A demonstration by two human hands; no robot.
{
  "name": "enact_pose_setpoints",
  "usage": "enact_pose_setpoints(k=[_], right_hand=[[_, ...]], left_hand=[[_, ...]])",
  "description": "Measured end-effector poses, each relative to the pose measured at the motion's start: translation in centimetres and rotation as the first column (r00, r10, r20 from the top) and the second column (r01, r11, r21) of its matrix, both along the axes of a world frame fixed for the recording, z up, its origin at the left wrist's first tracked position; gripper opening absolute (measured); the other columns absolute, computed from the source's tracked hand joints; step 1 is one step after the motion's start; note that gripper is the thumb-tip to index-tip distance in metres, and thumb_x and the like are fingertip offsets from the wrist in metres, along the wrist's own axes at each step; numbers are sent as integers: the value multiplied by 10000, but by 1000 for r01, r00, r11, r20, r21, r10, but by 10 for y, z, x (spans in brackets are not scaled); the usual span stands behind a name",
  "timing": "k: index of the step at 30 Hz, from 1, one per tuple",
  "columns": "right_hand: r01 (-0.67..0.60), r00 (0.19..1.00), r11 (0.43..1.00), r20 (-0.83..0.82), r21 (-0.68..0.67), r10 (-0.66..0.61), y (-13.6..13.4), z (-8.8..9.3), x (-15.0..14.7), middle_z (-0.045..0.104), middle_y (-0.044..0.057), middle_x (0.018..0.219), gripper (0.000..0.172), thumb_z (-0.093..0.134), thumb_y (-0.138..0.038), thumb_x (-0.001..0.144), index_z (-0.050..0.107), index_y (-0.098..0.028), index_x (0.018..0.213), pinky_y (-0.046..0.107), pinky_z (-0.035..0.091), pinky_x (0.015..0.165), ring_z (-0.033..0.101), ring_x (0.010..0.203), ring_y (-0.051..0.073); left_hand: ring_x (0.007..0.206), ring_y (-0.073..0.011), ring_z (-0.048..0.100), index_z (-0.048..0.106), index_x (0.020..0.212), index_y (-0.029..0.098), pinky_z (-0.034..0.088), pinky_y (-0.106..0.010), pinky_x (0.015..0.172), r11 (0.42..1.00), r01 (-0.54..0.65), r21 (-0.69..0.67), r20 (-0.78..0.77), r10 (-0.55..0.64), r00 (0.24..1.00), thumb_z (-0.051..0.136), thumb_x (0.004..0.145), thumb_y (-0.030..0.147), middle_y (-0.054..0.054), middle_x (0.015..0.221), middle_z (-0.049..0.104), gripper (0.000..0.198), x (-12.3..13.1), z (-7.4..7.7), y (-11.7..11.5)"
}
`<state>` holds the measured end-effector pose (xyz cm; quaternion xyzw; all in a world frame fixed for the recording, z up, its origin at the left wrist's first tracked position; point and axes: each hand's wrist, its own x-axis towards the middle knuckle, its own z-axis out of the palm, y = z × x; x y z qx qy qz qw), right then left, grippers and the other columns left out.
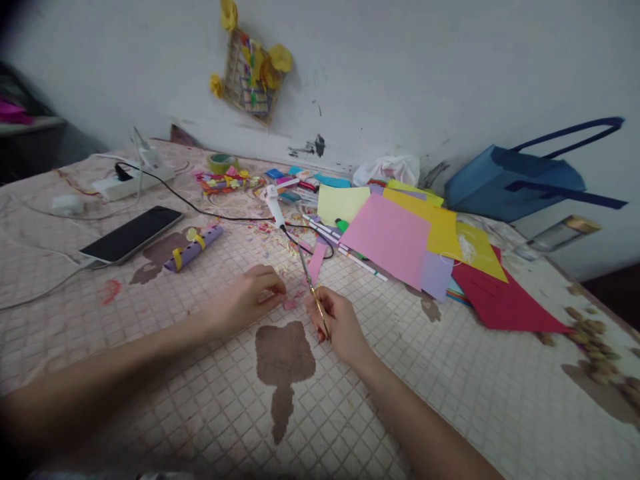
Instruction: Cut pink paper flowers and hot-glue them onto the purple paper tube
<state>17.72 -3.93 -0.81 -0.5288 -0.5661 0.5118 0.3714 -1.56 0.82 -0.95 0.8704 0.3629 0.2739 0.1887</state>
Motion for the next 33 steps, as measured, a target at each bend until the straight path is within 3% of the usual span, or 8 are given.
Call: enact_pose_setpoints(k=[7, 10, 13, 16, 21, 24, 30, 33], right_hand=[[-1, 1000, 1000, -7, 6, 1, 0, -1, 0, 391, -78, 471, 366, 495, -521, 803, 458, -180, 674, 180, 294, 354, 355, 355, 51], [17, 1000, 1000, -13, -7, -17, 0, 0, 0, 390, -81, 469, 364, 495, -520, 798, 454, -181, 671, 177, 297, 348, 353, 350, 50], [34, 999, 999, -38, -18, -35, 1, 1, 0, 399, -79, 472, 362, 486, -522, 798, 460, -180, 683, 172, 302, 347, 353, 354, 49], [62, 997, 998, -51, -26, -63, 2, 2, 1, 405, -78, 470, 360, 490, -516, 798, 468, -177, 683, 168, 304, 347, 354, 355, 47], [66, 995, 997, -76, -30, -68, 4, 1, 0, 418, -73, 478, 351, 513, -501, 791, 468, -175, 670, 165, 305, 347, 360, 358, 45], [60, 996, 998, -58, -29, -62, 4, -1, 0, 425, -72, 487, 339, 553, -476, 775, 453, -178, 648, 164, 301, 345, 365, 357, 43], [43, 997, 998, -56, -52, -45, 3, -4, 1, 421, -72, 483, 333, 558, -473, 776, 451, -184, 650, 175, 304, 349, 366, 364, 54], [48, 997, 998, -54, -44, -51, 3, -4, 3, 422, -70, 486, 342, 552, -486, 779, 450, -186, 651, 184, 312, 356, 372, 372, 61]], left_hand=[[848, -196, 505, 575, 737, 158, 400, -325, 756, 999, -35, 39, -76, 38, 996, 555, 804, 273, -59, 828, 572, 135, 14, -11, -9], [814, -180, 513, 571, 718, 156, 400, -312, 743, 1000, -23, -2, -8, 23, 1000, 556, 795, 238, -50, 796, 579, 113, 12, -9, -6], [717, -143, 521, 579, 727, 150, 406, -275, 674, 989, -44, -141, 116, 61, 991, 540, 795, 213, -32, 738, 587, 100, 9, -4, -4], [576, -104, 486, 568, 709, 142, 372, -224, 533, 920, -50, -388, 275, 168, 947, 571, 778, 280, 0, 637, 564, 154, 7, 0, -2], [531, -82, 482, 543, 687, 125, 367, -201, 492, 736, 125, -665, 454, 266, 850, 638, 724, 335, 7, 602, 555, 234, 6, 0, 1], [532, -79, 484, 544, 685, 121, 373, -201, 501, 711, 159, -685, 478, 274, 835, 656, 711, 328, 9, 593, 549, 237, 7, 0, -2], [534, -65, 432, 536, 706, 119, 335, -190, 486, 756, 170, -632, 525, 256, 811, 647, 727, 322, 15, 612, 523, 232, 13, -4, -9], [538, -66, 437, 537, 732, 122, 340, -189, 488, 746, 187, -639, 537, 259, 803, 644, 730, 328, 17, 624, 517, 232, 16, -8, -12]])
